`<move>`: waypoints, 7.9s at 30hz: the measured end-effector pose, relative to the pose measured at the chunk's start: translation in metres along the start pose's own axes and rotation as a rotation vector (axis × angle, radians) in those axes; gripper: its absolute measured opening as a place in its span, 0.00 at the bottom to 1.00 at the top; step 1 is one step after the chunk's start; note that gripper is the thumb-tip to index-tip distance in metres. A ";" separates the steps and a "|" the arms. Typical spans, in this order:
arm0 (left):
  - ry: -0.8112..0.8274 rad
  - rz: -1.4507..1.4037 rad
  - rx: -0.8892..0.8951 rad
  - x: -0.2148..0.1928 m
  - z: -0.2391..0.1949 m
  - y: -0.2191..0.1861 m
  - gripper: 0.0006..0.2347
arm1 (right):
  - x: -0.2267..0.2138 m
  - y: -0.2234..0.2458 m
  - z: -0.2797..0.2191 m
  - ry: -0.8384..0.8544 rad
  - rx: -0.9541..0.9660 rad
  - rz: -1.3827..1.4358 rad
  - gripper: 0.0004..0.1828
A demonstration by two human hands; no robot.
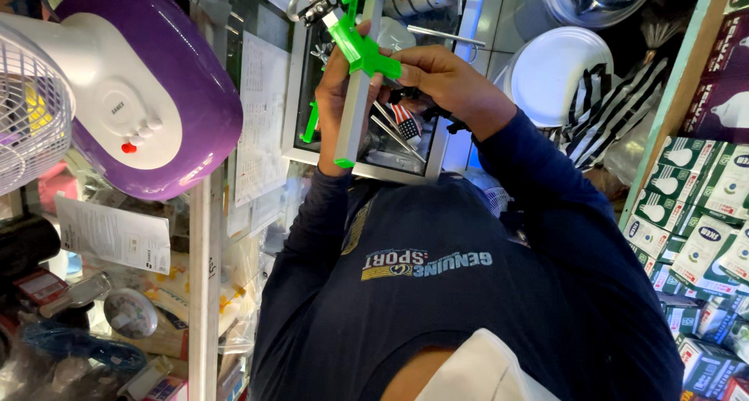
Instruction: The person assembles a green and silver antenna by using a screwdriver to tighten screws into the plastic housing and metallic rods.
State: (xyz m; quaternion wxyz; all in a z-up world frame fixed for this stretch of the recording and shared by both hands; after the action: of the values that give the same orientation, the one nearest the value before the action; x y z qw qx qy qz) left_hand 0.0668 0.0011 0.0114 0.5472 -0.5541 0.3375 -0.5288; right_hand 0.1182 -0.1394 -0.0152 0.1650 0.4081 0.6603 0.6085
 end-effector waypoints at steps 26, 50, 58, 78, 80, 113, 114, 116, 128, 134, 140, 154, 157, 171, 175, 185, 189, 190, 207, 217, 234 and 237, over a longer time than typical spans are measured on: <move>-0.174 0.014 0.076 0.015 -0.011 0.010 0.20 | 0.003 -0.022 0.014 -0.120 0.054 0.071 0.20; 0.104 0.047 0.400 0.022 0.056 -0.033 0.28 | 0.021 0.063 -0.031 0.003 -0.457 -0.157 0.31; 0.337 0.053 0.491 0.056 0.100 -0.060 0.30 | 0.020 0.106 -0.045 -0.342 -0.667 -0.515 0.27; 0.536 -0.262 0.441 0.171 0.174 -0.018 0.17 | -0.010 0.129 -0.070 -0.729 -0.737 -0.217 0.22; 0.508 -0.366 0.457 0.177 0.169 -0.022 0.16 | -0.012 0.127 -0.072 -0.743 -0.754 -0.209 0.21; 0.391 -0.305 0.432 0.179 0.156 -0.023 0.17 | -0.007 0.131 -0.080 -0.651 -0.877 -0.295 0.30; 0.378 -0.287 0.438 0.178 0.161 -0.017 0.17 | -0.009 0.129 -0.080 -0.653 -0.874 -0.266 0.30; 0.352 -0.251 0.452 0.172 0.170 -0.007 0.17 | -0.016 0.128 -0.077 -0.646 -0.869 -0.194 0.30; 0.569 -0.245 0.516 0.177 0.156 -0.042 0.17 | -0.018 0.135 -0.087 -0.590 -0.826 -0.237 0.30; 0.567 -0.158 0.535 0.173 0.156 -0.038 0.18 | -0.025 0.132 -0.095 -0.608 -0.772 -0.261 0.30; 0.576 -0.228 0.529 0.182 0.150 -0.036 0.18 | -0.014 0.129 -0.092 -0.666 -0.872 -0.176 0.29; 0.559 -0.221 0.556 0.162 0.140 -0.052 0.19 | -0.012 0.137 -0.090 -0.636 -0.868 -0.369 0.28; 0.585 -0.220 0.484 0.166 0.137 -0.045 0.19 | -0.013 0.131 -0.091 -0.665 -0.862 -0.327 0.28; 0.517 -0.144 0.693 0.177 0.129 -0.048 0.19 | -0.025 0.131 -0.102 -0.561 -0.875 -0.163 0.26; 0.511 -0.126 0.687 0.175 0.125 -0.047 0.20 | -0.026 0.129 -0.100 -0.586 -0.878 -0.230 0.25; 0.559 -0.182 0.523 0.168 0.131 -0.037 0.19 | -0.006 0.137 -0.100 -0.710 -0.843 -0.550 0.26; 0.472 -0.107 0.631 0.164 0.130 -0.039 0.17 | 0.009 0.147 -0.104 -0.934 -0.839 -0.643 0.24; 0.468 -0.101 0.642 0.164 0.129 -0.039 0.17 | 0.020 0.155 -0.108 -0.986 -0.922 -0.808 0.25; 0.540 -0.133 0.661 0.187 0.117 -0.041 0.14 | 0.005 0.149 -0.126 -1.450 -1.097 -1.148 0.16; 0.579 -0.117 0.647 0.189 0.111 -0.054 0.13 | 0.001 0.148 -0.127 -1.464 -1.058 -1.223 0.16; 0.596 -0.157 0.635 0.188 0.099 -0.072 0.11 | -0.001 0.149 -0.129 -1.436 -1.046 -1.223 0.10; 0.588 -0.134 0.649 0.189 0.098 -0.074 0.11 | 0.003 0.150 -0.130 -1.443 -1.064 -1.213 0.12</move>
State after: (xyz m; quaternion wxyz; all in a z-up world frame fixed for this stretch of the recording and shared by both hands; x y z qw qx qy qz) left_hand 0.1855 -0.1415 0.1388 0.5382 -0.2002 0.2586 -0.7768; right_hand 0.0745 -0.2350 0.1527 0.9442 0.1516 0.1508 0.2505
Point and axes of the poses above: each hand's wrist, its own z-axis towards the middle knuckle, its own x-axis out of the palm, y = z × x, the point moved 7 cm from there along z, towards the middle knuckle, and after that the axes turned 9 degrees about -y, right-handed, at the moved point
